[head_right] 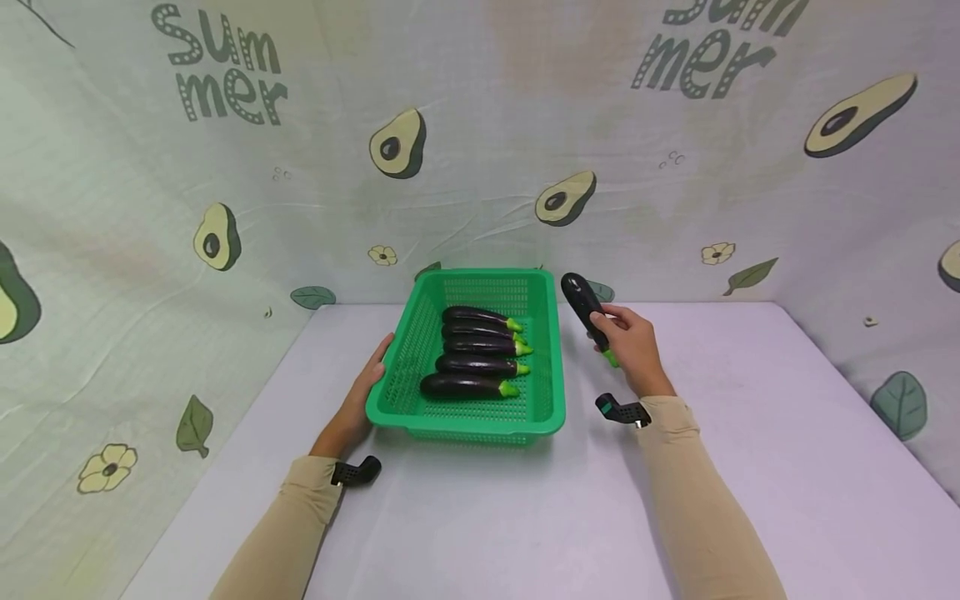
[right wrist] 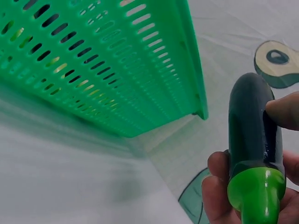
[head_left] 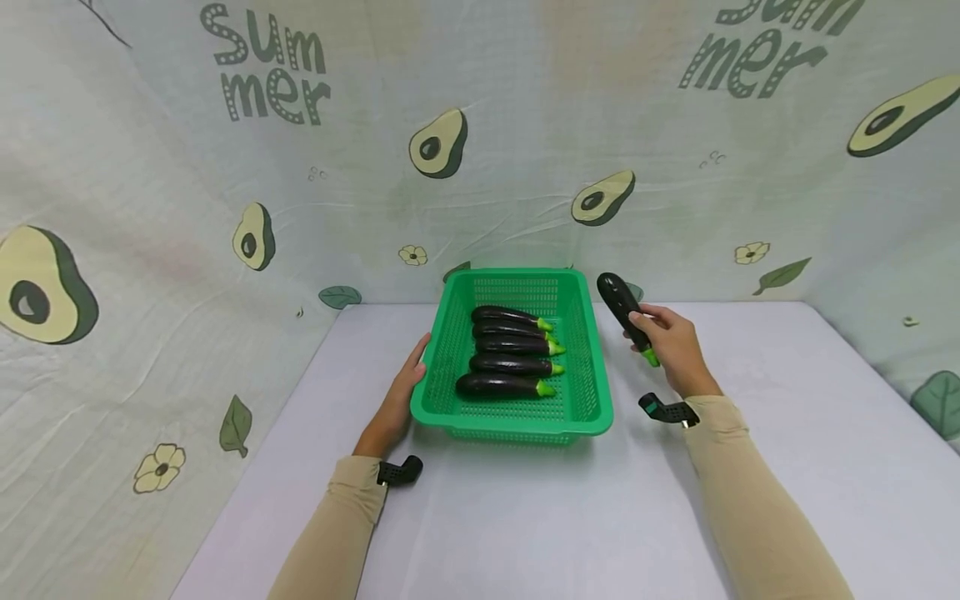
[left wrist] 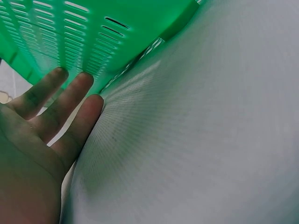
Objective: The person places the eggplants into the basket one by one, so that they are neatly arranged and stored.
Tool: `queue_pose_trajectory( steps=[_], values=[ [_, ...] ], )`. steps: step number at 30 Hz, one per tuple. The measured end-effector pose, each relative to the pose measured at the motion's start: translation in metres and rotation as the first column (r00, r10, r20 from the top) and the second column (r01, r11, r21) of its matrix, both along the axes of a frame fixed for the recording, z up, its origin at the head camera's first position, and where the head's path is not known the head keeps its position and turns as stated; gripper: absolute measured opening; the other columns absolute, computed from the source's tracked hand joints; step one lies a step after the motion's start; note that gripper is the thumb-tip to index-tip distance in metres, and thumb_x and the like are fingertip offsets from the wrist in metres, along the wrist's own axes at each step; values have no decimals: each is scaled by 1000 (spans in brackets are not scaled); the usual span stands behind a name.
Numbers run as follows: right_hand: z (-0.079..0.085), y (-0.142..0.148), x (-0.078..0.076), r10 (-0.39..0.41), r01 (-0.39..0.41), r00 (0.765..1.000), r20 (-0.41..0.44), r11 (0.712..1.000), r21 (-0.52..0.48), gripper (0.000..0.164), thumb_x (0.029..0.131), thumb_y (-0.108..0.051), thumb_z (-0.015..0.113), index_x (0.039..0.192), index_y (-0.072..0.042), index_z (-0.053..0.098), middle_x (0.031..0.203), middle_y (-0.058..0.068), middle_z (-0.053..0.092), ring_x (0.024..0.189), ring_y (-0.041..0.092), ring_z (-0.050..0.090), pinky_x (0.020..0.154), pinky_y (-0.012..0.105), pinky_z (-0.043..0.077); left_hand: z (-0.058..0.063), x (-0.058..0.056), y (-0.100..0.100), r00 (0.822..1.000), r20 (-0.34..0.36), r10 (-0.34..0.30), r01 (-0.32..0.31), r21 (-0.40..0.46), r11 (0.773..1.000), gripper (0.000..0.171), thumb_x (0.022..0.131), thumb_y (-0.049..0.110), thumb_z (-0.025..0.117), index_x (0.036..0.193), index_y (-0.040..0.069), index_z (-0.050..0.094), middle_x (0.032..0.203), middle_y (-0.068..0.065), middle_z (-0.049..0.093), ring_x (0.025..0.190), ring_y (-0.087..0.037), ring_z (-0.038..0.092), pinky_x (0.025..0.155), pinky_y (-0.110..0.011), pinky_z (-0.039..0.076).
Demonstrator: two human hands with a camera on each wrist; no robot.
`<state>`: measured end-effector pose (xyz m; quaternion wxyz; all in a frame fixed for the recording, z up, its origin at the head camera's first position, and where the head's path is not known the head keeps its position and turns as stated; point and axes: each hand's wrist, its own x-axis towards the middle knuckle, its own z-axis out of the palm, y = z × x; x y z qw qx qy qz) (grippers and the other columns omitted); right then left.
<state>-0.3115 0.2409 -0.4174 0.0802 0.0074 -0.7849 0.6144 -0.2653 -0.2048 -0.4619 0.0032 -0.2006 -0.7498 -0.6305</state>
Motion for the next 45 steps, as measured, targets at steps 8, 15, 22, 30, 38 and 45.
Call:
queue_pose_trajectory(
  steps=[8, 15, 22, 30, 38, 45],
  values=[
    [9, -4, 5, 56, -57, 998, -26, 998, -21, 70, 97, -48, 63, 146, -1, 47, 114, 15, 65, 91, 12, 69, 77, 28, 56, 18, 14, 2, 1000, 12, -9, 9, -6, 1000, 57, 108, 24, 26, 163, 14, 11, 167, -6, 10, 150, -26, 9, 116, -57, 9],
    [12, -5, 14, 100, -100, 995, -17, 994, -32, 68, 98, -45, 63, 145, 0, 47, 115, 13, 65, 94, 16, 69, 77, 29, 57, -13, 3, -3, 1000, 16, -10, 10, -2, 1000, 57, 108, 29, 25, 163, 22, 11, 167, -2, 8, 151, -24, 5, 117, -57, 4],
    [22, -8, 15, 158, -160, 986, -53, 986, -40, 68, 99, -41, 63, 148, 2, 44, 109, 7, 67, 90, 12, 69, 76, 28, 57, -14, 0, -3, 1000, -11, 19, -18, 8, 1000, 54, 108, 39, 28, 161, 35, 18, 165, 6, 15, 150, -20, 11, 116, -56, 7],
    [29, -11, 17, 163, -164, 985, -50, 986, -7, 65, 100, -39, 61, 148, 2, 44, 119, 21, 62, 90, 11, 69, 78, 31, 57, -12, 0, -3, 1000, -19, 14, -14, 5, 1000, 56, 107, 39, 27, 162, 32, 16, 165, 5, 14, 150, -21, 10, 116, -57, 7],
    [34, -14, 20, 188, -191, 980, -67, 981, -44, 61, 101, -32, 62, 148, 3, 44, 116, 12, 62, 92, 15, 70, 77, 32, 57, -11, -3, -2, 1000, -10, 13, -13, 1, 1000, 58, 107, 41, 29, 162, 29, 16, 165, 7, 15, 150, -19, 11, 116, -57, 8],
    [39, -17, 23, 217, -224, 971, -98, 972, -65, 64, 99, -36, 65, 146, 4, 46, 111, 6, 65, 95, 20, 70, 75, 31, 57, -4, -2, 0, 1000, 4, 6, -6, -4, 1000, 57, 108, 36, 28, 163, 27, 14, 166, 2, 12, 150, -22, 11, 116, -57, 9]
  ],
)
